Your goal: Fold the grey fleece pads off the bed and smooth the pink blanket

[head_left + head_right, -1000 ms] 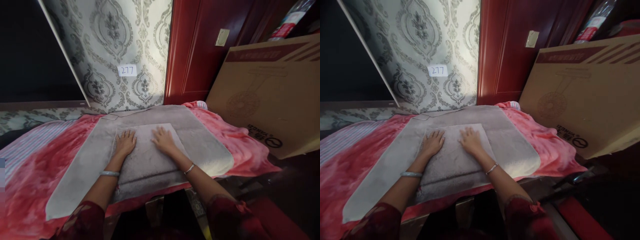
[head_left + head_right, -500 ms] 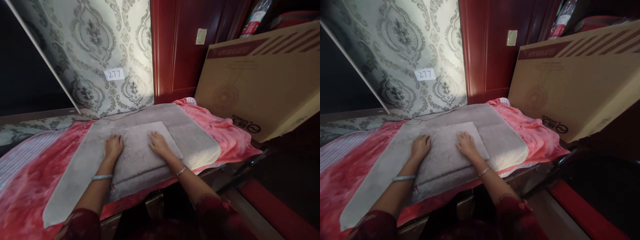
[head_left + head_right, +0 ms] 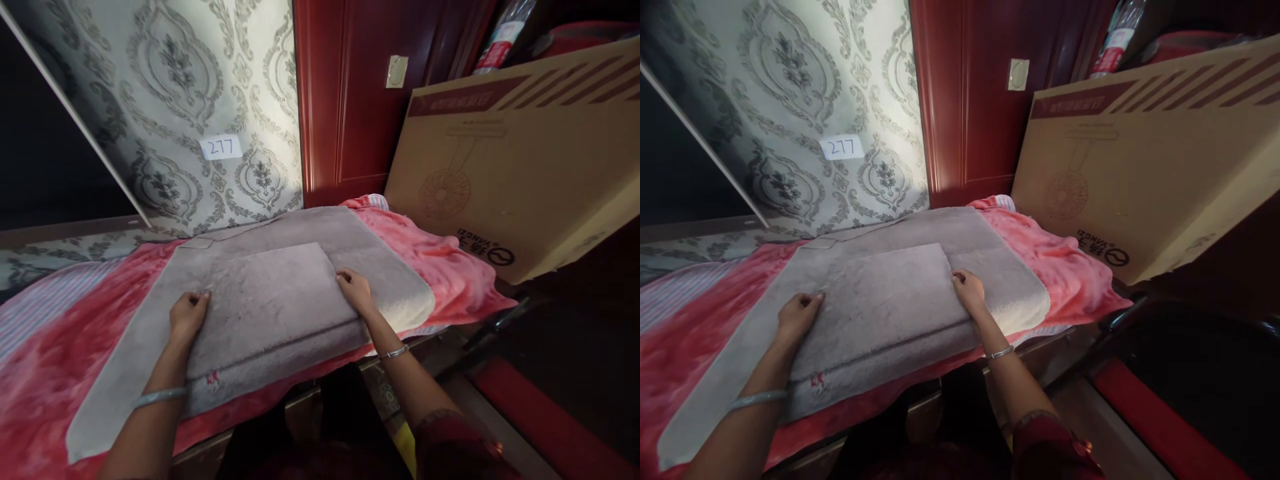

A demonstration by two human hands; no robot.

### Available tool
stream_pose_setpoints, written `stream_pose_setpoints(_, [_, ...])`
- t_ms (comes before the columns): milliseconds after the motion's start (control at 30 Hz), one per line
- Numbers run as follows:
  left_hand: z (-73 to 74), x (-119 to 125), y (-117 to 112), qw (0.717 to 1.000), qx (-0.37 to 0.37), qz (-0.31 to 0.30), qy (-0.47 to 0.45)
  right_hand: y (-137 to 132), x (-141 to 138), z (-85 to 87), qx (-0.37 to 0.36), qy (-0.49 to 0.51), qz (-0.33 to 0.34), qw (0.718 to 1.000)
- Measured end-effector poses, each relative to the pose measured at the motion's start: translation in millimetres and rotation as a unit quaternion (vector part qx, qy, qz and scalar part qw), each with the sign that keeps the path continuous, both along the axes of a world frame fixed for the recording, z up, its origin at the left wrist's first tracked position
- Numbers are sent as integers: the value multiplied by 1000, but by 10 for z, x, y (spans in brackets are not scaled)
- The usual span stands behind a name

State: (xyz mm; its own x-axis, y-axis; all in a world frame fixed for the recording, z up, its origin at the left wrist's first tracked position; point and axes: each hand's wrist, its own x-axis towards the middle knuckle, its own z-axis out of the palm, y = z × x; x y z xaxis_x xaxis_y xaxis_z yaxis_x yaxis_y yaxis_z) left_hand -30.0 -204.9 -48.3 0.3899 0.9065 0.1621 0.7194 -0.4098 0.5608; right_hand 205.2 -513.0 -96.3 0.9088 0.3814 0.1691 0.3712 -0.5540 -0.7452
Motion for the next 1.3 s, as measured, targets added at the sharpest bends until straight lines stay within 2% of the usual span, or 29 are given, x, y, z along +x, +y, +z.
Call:
stream_pose_setpoints(133, [-10, -17, 7, 1000, -5, 2, -26, -24, -50, -66, 31, -67, 33, 997])
stream_pose_setpoints(367, [-27, 1, 76, 1000, -9, -15, -1, -19, -112, -47, -45, -145, 95, 984])
stream_pose_setpoints(467, [-32, 4, 81, 1000, 8, -20, 22, -11, -60, -62, -22, -114, 101, 988])
stream_pose_setpoints(633, [0, 29, 38, 995, 52, -7, 81, 16, 84, -68, 30, -14, 69, 997])
stream_pose_setpoints(767, [96, 104, -3, 979, 94, -38, 179, 142, 207, 16, 10, 29, 55, 998])
stream_pose_setpoints(833, [145, 141, -15, 974, 103, -46, 196, 229, 254, 66, -12, 30, 49, 998])
stream_pose_setpoints(900, [174, 156, -21, 982, 83, -41, 165, 299, 281, 97, -31, 30, 35, 998])
stream_pose_setpoints(1000, [168, 126, -24, 1000, -5, -10, 20, 338, 279, 98, -43, 40, 15, 998])
stream_pose_setpoints(1067, [142, 88, -25, 992, -84, 18, -87, 330, 258, 84, -42, 44, 10, 998])
stream_pose_setpoints(1133, [119, 61, -13, 977, -146, 41, -148, 318, 232, 72, -37, 48, 3, 998])
stream_pose_setpoints(1200, [116, 60, 32, 972, -174, 47, -152, 312, 209, 66, -33, 51, -5, 998])
stream_pose_setpoints(1300, [169, 126, 166, 984, -157, 32, -83, 312, 189, 57, -22, 47, -11, 999])
